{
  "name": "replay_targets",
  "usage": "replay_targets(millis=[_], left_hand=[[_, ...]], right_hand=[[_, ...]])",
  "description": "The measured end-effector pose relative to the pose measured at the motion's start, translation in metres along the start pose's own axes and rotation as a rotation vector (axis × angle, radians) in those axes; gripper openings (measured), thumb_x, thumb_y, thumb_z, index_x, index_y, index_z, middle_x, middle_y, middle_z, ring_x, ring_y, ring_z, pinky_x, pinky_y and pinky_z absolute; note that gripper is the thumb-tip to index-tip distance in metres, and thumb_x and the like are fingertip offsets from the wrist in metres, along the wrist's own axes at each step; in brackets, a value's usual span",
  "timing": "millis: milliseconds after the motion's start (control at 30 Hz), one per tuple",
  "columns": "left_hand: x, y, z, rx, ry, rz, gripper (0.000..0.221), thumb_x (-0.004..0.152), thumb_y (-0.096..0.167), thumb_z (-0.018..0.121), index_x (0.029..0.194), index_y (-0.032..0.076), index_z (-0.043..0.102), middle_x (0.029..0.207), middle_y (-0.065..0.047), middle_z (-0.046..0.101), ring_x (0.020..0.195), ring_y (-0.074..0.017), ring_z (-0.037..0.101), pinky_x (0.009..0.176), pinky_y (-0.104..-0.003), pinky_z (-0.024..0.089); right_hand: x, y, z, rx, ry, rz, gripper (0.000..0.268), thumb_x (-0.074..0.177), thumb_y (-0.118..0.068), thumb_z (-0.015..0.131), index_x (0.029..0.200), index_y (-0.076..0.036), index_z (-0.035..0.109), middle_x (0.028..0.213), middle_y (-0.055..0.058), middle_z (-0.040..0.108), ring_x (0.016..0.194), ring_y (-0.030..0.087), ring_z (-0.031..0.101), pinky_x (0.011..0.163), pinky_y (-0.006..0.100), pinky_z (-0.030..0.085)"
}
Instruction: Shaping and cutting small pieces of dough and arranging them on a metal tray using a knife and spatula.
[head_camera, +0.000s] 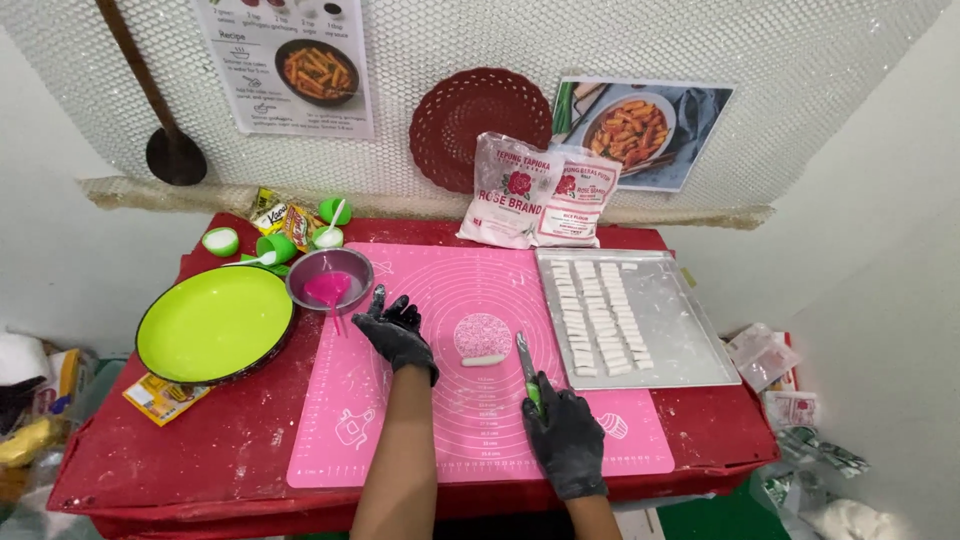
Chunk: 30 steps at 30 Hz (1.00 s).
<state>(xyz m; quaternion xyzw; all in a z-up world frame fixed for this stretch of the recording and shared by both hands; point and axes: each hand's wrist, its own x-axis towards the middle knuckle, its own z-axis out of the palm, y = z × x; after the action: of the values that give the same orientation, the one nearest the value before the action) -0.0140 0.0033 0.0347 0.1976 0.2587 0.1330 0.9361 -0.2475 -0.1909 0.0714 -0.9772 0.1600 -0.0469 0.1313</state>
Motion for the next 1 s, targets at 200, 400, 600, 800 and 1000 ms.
replay_targets(millis=[200,400,600,800,1000], left_hand=[[-0.004,0.001,0.0,0.036,-0.012,0.01,0.08,0.099,0.067,0.018,0.133,0.015,0.069,0.082,-0.012,0.069,0.063,-0.0231,0.053,0.064,-0.036,0.043],[-0.003,0.001,-0.006,0.056,-0.049,0.018,0.083,0.098,0.068,0.017,0.135,0.015,0.068,0.08,-0.011,0.069,0.066,-0.0222,0.053,0.067,-0.034,0.045],[-0.01,0.003,0.0,0.069,-0.072,0.025,0.083,0.099,0.068,0.016,0.138,0.014,0.066,0.081,-0.011,0.069,0.068,-0.0228,0.054,0.07,-0.035,0.046],[-0.011,0.003,0.003,0.07,-0.063,0.005,0.086,0.097,0.071,0.017,0.136,0.014,0.068,0.087,-0.014,0.069,0.074,-0.0253,0.056,0.074,-0.036,0.049],[-0.016,0.004,0.002,0.102,-0.076,-0.002,0.084,0.098,0.069,0.018,0.138,0.015,0.067,0.081,-0.011,0.068,0.07,-0.0229,0.054,0.072,-0.034,0.047]], right_hand=[[-0.003,0.028,0.027,0.038,0.204,-0.011,0.05,0.098,-0.051,0.049,0.143,-0.033,0.06,0.102,0.006,0.074,0.096,0.031,0.069,0.071,0.053,0.058],[-0.011,0.016,0.005,0.022,-0.023,0.06,0.06,0.098,-0.049,0.048,0.156,-0.036,0.041,0.096,0.007,0.071,0.093,0.03,0.068,0.075,0.052,0.057],[-0.012,0.01,-0.003,0.042,0.098,-0.038,0.058,0.097,-0.039,0.052,0.154,-0.027,0.047,0.078,0.007,0.073,0.071,0.03,0.07,0.065,0.049,0.057],[-0.005,0.022,0.016,0.014,0.098,0.009,0.059,0.095,-0.048,0.05,0.153,-0.036,0.046,0.079,0.012,0.074,0.076,0.039,0.071,0.07,0.055,0.054],[-0.01,0.02,0.013,0.045,0.106,0.007,0.058,0.095,-0.049,0.049,0.152,-0.034,0.049,0.078,0.011,0.075,0.075,0.037,0.071,0.07,0.052,0.054]])
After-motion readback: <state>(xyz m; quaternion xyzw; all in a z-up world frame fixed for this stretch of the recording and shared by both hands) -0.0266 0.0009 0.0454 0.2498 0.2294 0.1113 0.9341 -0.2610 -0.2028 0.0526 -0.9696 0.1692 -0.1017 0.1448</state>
